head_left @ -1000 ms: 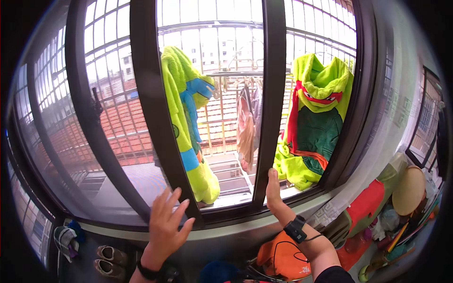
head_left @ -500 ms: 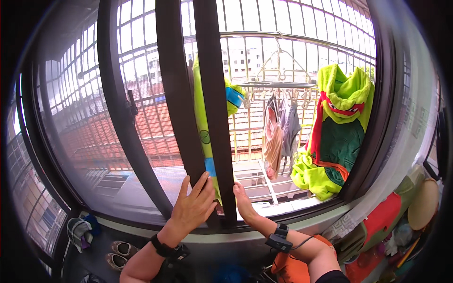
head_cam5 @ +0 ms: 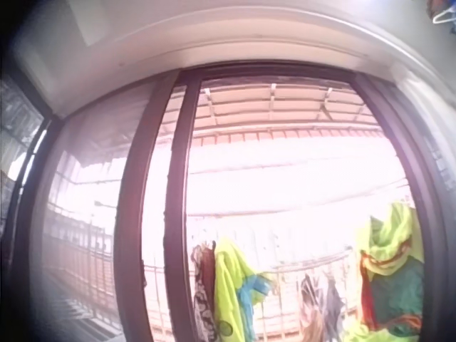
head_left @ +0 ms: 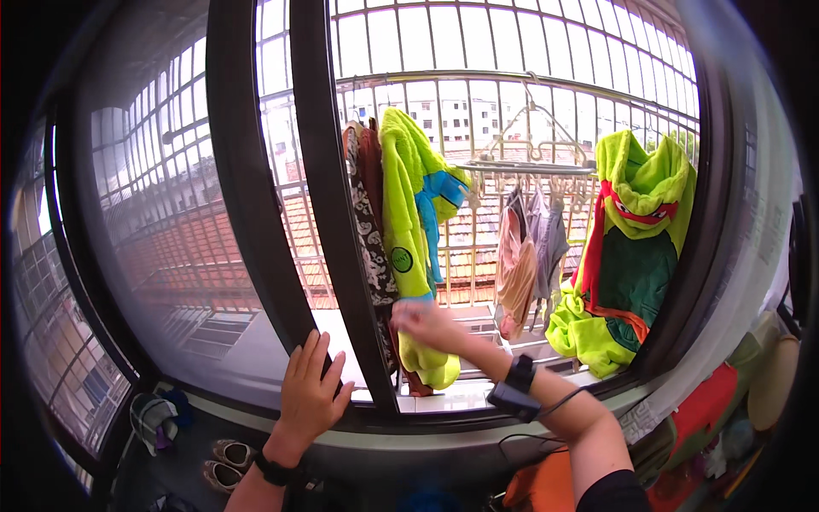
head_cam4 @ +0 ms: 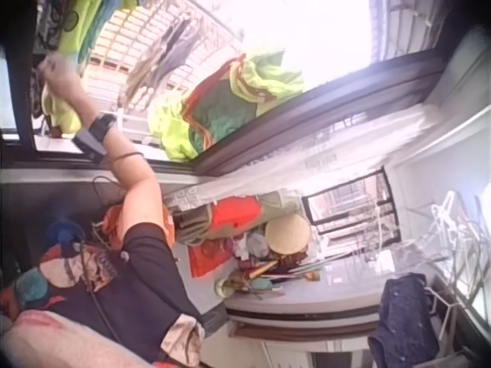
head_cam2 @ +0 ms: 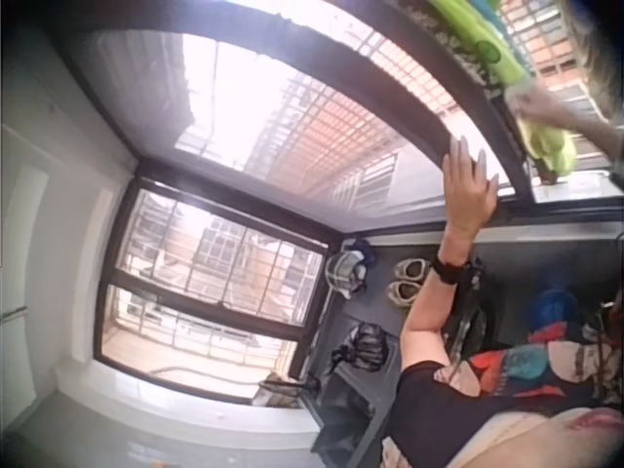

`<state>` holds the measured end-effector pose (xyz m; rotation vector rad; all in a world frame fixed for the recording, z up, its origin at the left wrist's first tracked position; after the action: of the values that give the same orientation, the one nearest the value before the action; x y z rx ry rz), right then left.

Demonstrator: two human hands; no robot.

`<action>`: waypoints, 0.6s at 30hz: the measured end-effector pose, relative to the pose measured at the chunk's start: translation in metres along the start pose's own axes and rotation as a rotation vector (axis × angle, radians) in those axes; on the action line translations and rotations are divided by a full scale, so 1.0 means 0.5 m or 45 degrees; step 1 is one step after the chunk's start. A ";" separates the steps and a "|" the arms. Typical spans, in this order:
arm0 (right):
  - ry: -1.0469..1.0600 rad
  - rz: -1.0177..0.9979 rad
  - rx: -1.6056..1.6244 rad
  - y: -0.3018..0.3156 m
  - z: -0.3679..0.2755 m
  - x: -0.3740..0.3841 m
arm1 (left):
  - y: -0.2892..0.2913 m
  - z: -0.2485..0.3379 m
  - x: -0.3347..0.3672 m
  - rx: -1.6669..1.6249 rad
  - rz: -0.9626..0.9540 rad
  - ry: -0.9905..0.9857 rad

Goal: Emptying a trash bin and replacing the plastic liner.

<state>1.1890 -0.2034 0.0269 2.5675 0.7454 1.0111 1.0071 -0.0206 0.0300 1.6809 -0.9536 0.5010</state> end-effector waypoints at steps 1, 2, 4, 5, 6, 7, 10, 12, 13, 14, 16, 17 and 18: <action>0.178 0.212 0.158 0.041 0.004 0.045 | 0.000 0.003 -0.004 -0.004 0.014 -0.009; 0.210 0.213 0.099 0.074 -0.038 0.100 | 0.007 -0.006 -0.024 -0.010 0.003 0.012; 0.287 0.296 -0.004 0.145 -0.155 0.189 | 0.020 -0.012 -0.055 -0.055 0.023 0.038; 0.337 0.351 -0.023 0.159 -0.195 0.241 | 0.026 -0.019 -0.079 -0.031 0.032 0.057; 0.354 0.354 0.055 0.179 -0.223 0.287 | 0.028 -0.021 -0.096 -0.050 0.022 0.079; 0.370 0.355 0.131 0.190 -0.247 0.329 | 0.029 -0.023 -0.115 -0.072 0.011 0.102; 0.418 0.385 -0.233 0.182 -0.295 0.443 | 0.047 -0.042 -0.181 -0.061 -0.008 0.180; 0.244 0.429 -0.394 0.151 -0.307 0.496 | 0.078 -0.041 -0.215 -0.033 0.001 0.265; 0.199 0.428 -0.526 0.151 -0.295 0.530 | 0.090 -0.038 -0.228 -0.030 0.000 0.330; 0.071 0.378 -0.698 0.157 -0.285 0.565 | 0.096 -0.041 -0.248 -0.031 0.016 0.328; 0.021 0.294 -0.984 0.146 -0.265 0.630 | 0.111 -0.061 -0.312 0.017 -0.079 0.414; 0.008 0.264 -1.023 0.152 -0.243 0.658 | 0.118 -0.064 -0.335 0.017 -0.070 0.415; 0.023 0.252 -1.021 0.144 -0.218 0.684 | 0.127 -0.069 -0.360 0.050 -0.086 0.498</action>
<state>1.3517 -0.0645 0.3238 1.9406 0.0392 1.1001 0.8552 0.0670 -0.0531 1.5671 -0.6030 0.7736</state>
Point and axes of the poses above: each hand's wrist, its own x-axis towards the middle knuckle, its own y-axis out of the back of the hand, z = x × y, the point moved 2 cm from there along x, towards the middle knuckle, and after that the axes turned 9 degrees about x, right-handed, at the moved point
